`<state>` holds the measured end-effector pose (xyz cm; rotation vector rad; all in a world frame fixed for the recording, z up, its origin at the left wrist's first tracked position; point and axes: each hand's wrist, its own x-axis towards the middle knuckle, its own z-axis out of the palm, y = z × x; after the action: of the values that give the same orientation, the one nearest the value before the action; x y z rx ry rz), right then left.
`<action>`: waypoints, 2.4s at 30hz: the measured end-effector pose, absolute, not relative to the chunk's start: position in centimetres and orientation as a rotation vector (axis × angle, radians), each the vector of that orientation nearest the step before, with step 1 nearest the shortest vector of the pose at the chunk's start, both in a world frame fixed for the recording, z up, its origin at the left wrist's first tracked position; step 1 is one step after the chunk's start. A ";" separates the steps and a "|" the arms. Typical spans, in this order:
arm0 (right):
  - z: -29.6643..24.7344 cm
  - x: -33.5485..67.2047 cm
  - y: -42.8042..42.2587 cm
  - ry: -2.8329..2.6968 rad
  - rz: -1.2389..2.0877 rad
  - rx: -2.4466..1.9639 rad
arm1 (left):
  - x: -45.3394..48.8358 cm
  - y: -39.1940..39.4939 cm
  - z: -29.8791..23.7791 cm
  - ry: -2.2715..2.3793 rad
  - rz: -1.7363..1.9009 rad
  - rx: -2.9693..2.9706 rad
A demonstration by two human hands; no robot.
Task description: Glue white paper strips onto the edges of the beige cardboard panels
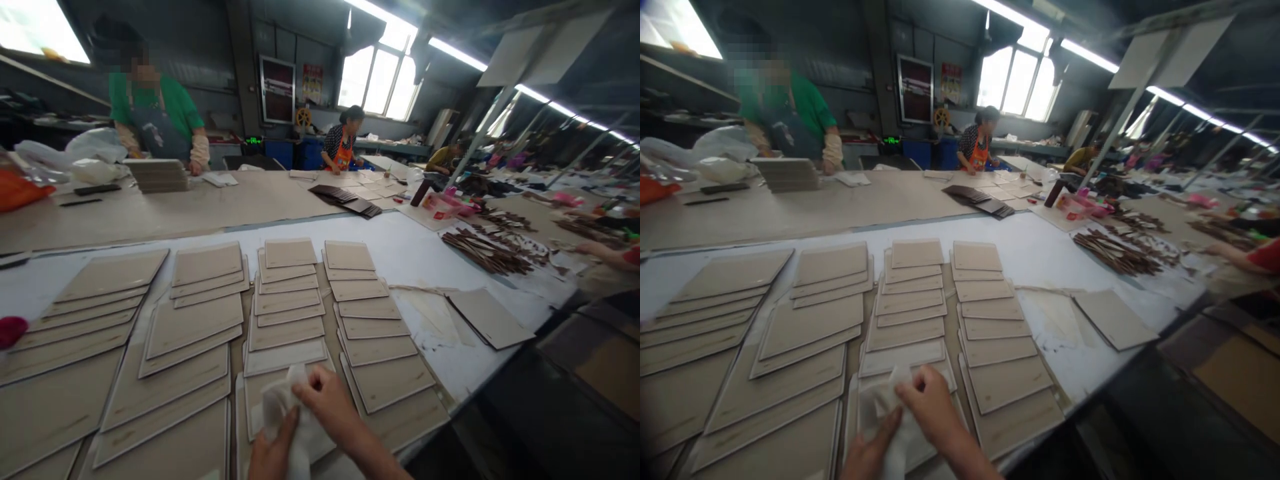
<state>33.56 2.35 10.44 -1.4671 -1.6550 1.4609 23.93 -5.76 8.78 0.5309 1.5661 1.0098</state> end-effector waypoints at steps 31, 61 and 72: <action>4.6 29.2 15.7 -2.122 1.818 -1.307 | 20.4 -5.1 4.7 1.831 1.038 0.431; 1.3 22.4 19.3 -3.126 1.086 -0.944 | 16.4 3.1 2.0 2.299 0.018 1.354; 2.0 22.0 19.0 -3.171 1.016 -0.944 | 16.2 3.1 1.8 2.295 -0.008 1.340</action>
<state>22.03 19.04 2.01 -0.9441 -3.1707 1.0160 16.19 3.07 1.84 1.3401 2.2955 -0.0084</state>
